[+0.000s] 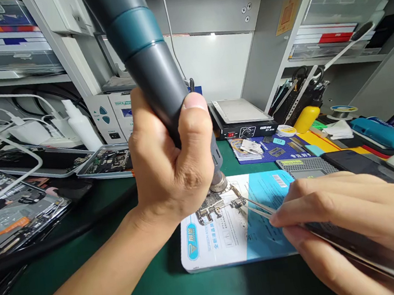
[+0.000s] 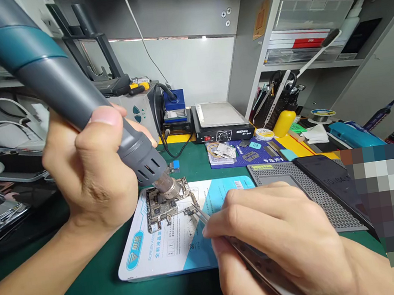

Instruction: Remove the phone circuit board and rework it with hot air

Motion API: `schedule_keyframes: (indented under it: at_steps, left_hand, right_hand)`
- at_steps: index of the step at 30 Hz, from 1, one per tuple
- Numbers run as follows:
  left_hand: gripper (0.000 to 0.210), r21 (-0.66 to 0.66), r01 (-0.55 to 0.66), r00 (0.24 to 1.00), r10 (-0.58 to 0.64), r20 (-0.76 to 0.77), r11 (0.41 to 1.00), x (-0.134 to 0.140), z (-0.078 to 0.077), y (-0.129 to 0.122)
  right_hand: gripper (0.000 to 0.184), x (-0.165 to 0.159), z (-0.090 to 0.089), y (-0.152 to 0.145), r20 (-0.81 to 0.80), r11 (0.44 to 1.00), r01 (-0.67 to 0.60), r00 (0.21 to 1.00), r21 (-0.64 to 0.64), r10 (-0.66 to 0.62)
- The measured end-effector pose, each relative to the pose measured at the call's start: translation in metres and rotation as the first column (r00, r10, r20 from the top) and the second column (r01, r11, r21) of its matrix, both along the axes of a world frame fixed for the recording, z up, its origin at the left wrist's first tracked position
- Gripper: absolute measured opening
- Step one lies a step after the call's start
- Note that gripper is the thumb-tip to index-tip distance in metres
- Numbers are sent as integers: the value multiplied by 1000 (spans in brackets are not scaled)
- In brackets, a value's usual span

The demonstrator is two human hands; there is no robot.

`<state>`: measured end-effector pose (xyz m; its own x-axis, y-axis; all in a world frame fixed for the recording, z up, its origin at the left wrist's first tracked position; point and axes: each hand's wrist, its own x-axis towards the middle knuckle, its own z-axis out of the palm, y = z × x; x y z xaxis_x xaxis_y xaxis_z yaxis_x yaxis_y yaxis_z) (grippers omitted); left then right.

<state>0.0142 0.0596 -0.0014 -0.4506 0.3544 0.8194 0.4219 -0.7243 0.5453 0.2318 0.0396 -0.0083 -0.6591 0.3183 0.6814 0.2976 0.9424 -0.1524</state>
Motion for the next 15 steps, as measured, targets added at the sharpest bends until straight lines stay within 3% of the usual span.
schedule_keyframes:
  at_steps: [3, 5, 6, 7, 9, 15]
  left_hand:
    - [15, -12, -13, 1000, 13, 2, 1000, 1, 0, -1]
    - [15, -18, -21, 1000, 21, 4, 1000, 0, -1, -1]
    - [16, -15, -10, 1000, 10, 5, 1000, 0, -1, 0]
    - [17, -7, 5, 1000, -5, 9, 1000, -1, -2, 1]
    - [21, 20, 36, 999, -37, 21, 999, -3, -3, 4]
    - [19, 4, 27, 999, -28, 30, 1000, 0, -1, 2]
  right_hand:
    - [23, -1, -2, -6, -2, 995, 96, 995, 18, -96]
    - [21, -1, -3, -9, -24, 968, 252, 967, -13, -252]
    - [21, -1, -3, -9, -30, 969, 245, 969, -26, -245]
    - [20, -2, -2, -9, -20, 990, 142, 990, -14, -142]
    - [24, -2, -1, -6, 3, 997, 66, 998, -27, -66]
    - [25, -5, 2, -3, 10, 991, 68, 998, -112, -68]
